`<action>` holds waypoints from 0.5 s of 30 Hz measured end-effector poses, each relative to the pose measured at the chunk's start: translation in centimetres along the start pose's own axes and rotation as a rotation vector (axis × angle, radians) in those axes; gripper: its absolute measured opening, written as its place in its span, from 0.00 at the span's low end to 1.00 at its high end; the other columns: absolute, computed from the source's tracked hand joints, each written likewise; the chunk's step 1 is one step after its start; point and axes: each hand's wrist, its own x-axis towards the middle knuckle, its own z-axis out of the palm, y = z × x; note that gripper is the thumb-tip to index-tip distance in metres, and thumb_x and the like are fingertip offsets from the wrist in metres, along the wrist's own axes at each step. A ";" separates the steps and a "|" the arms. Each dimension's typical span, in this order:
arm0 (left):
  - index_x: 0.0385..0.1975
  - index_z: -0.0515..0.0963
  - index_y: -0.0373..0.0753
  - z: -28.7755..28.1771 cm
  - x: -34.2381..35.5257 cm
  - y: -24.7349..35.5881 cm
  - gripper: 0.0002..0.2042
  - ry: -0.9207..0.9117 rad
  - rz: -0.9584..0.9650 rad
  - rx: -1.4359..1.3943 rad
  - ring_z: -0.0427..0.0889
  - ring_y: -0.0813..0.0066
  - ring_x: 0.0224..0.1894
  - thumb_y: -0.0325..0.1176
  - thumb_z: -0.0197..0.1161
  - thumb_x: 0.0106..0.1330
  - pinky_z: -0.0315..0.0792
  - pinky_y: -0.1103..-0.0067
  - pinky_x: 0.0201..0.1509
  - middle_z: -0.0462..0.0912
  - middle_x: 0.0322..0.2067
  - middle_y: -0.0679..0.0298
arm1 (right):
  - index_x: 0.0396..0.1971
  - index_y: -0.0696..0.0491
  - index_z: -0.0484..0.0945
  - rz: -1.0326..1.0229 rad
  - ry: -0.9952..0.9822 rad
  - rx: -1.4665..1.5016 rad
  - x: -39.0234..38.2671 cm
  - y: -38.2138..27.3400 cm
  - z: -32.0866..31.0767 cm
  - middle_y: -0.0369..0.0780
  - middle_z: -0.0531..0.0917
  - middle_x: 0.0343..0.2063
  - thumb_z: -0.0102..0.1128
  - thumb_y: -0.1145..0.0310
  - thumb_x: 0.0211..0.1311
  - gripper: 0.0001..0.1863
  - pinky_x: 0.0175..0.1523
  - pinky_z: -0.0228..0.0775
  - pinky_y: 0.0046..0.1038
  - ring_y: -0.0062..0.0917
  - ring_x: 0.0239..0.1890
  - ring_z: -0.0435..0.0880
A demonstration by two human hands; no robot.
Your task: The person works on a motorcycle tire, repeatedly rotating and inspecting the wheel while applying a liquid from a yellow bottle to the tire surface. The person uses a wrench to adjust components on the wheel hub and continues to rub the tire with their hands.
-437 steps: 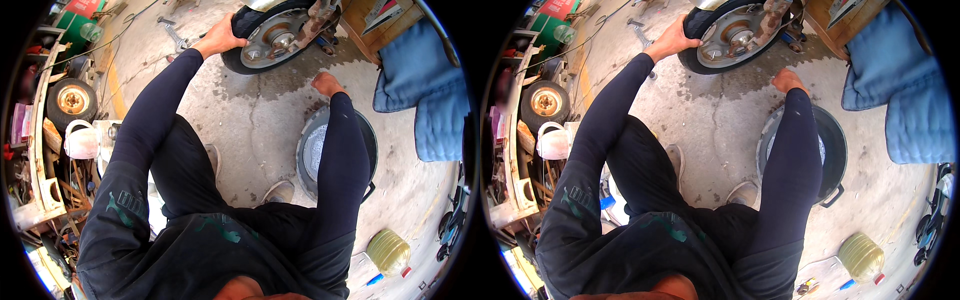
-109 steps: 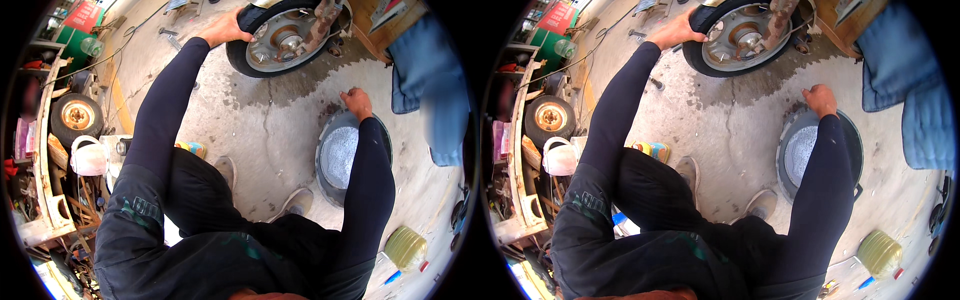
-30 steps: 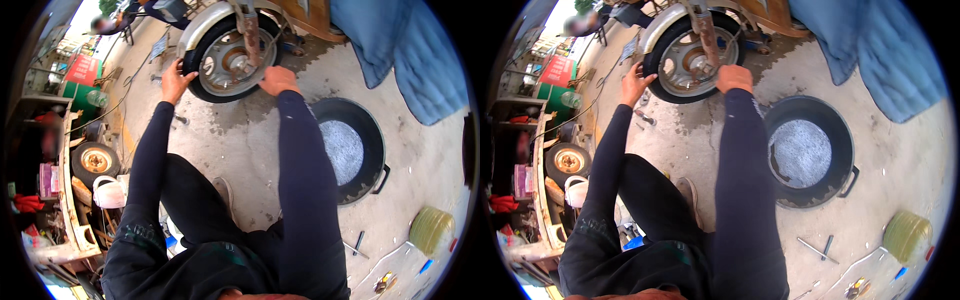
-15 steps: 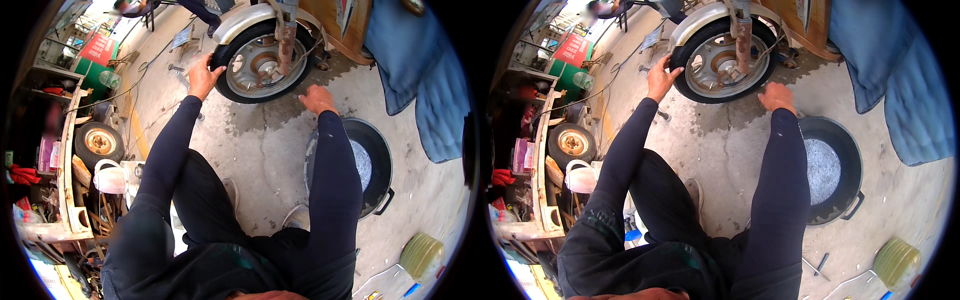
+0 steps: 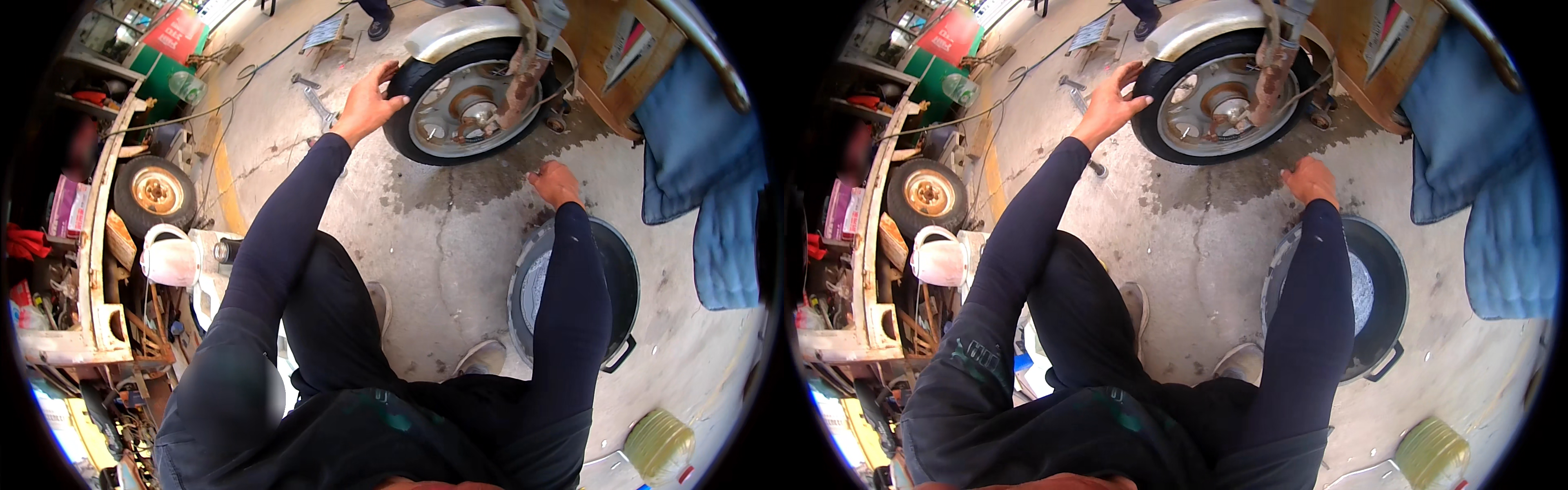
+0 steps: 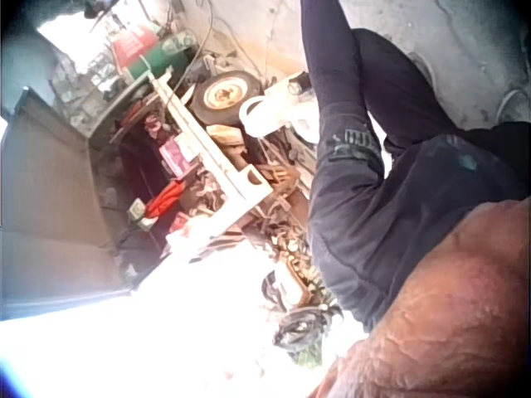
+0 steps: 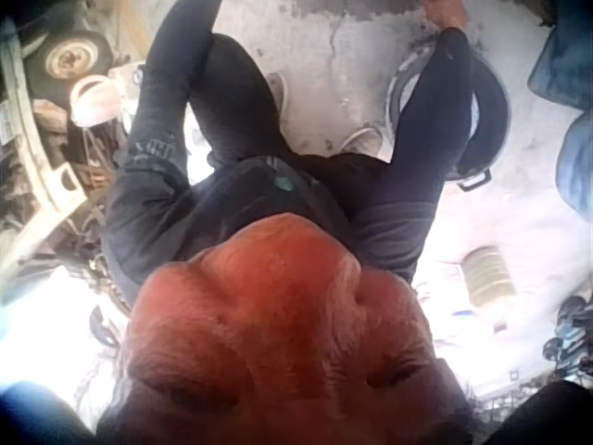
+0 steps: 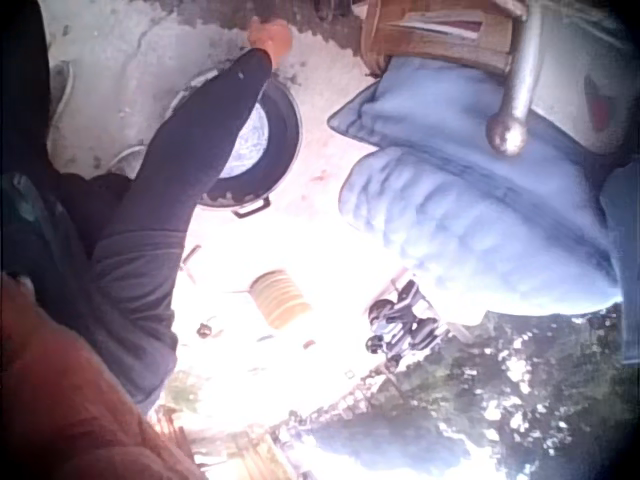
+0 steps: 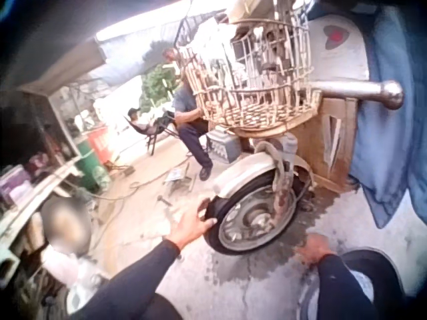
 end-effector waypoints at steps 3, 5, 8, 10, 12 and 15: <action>0.58 0.70 0.34 0.1 -0.3 0.3 0.28 0.042 -0.005 0.036 0.73 0.63 0.63 0.30 0.72 0.58 0.71 0.70 0.65 0.76 0.58 0.55 | 0.41 0.54 0.85 0.010 0.020 -0.039 0.4 0.6 0.2 0.48 0.85 0.43 0.62 0.49 0.60 0.23 0.55 0.74 0.41 0.42 0.50 0.82; 0.59 0.70 0.36 -0.2 -0.5 0.5 0.29 0.031 0.013 0.121 0.75 0.61 0.62 0.34 0.72 0.58 0.72 0.69 0.63 0.78 0.56 0.54 | 0.40 0.53 0.85 0.029 0.043 -0.048 0.2 0.3 0.4 0.47 0.86 0.43 0.62 0.48 0.59 0.23 0.55 0.74 0.41 0.43 0.50 0.83; 0.60 0.71 0.41 -0.3 -1.1 0.1 0.30 0.050 0.020 0.150 0.79 0.58 0.57 0.44 0.71 0.60 0.73 0.68 0.59 0.81 0.51 0.52 | 0.37 0.54 0.86 -0.010 0.070 -0.057 0.8 1.1 1.2 0.49 0.86 0.39 0.62 0.47 0.58 0.23 0.53 0.74 0.42 0.44 0.47 0.83; 0.57 0.73 0.42 0.2 -1.4 -0.2 0.28 0.070 -0.033 0.108 0.80 0.57 0.54 0.47 0.70 0.59 0.74 0.68 0.56 0.83 0.47 0.53 | 0.35 0.54 0.86 -0.037 0.077 -0.064 1.6 1.9 2.1 0.50 0.86 0.37 0.62 0.46 0.57 0.24 0.52 0.74 0.42 0.45 0.45 0.84; 0.62 0.68 0.39 0.5 -1.6 -0.5 0.31 0.002 -0.066 0.156 0.78 0.52 0.56 0.52 0.63 0.65 0.72 0.66 0.58 0.79 0.52 0.48 | 0.34 0.54 0.86 -0.029 0.086 -0.078 1.9 2.4 2.6 0.50 0.86 0.36 0.62 0.46 0.57 0.24 0.51 0.75 0.42 0.45 0.45 0.84; 0.66 0.61 0.35 0.6 -1.9 -1.0 0.34 -0.066 -0.076 0.250 0.74 0.46 0.60 0.56 0.55 0.70 0.68 0.64 0.63 0.73 0.59 0.43 | 0.33 0.54 0.86 -0.037 0.066 -0.090 2.1 2.9 3.2 0.50 0.86 0.35 0.63 0.45 0.56 0.24 0.51 0.75 0.42 0.45 0.44 0.84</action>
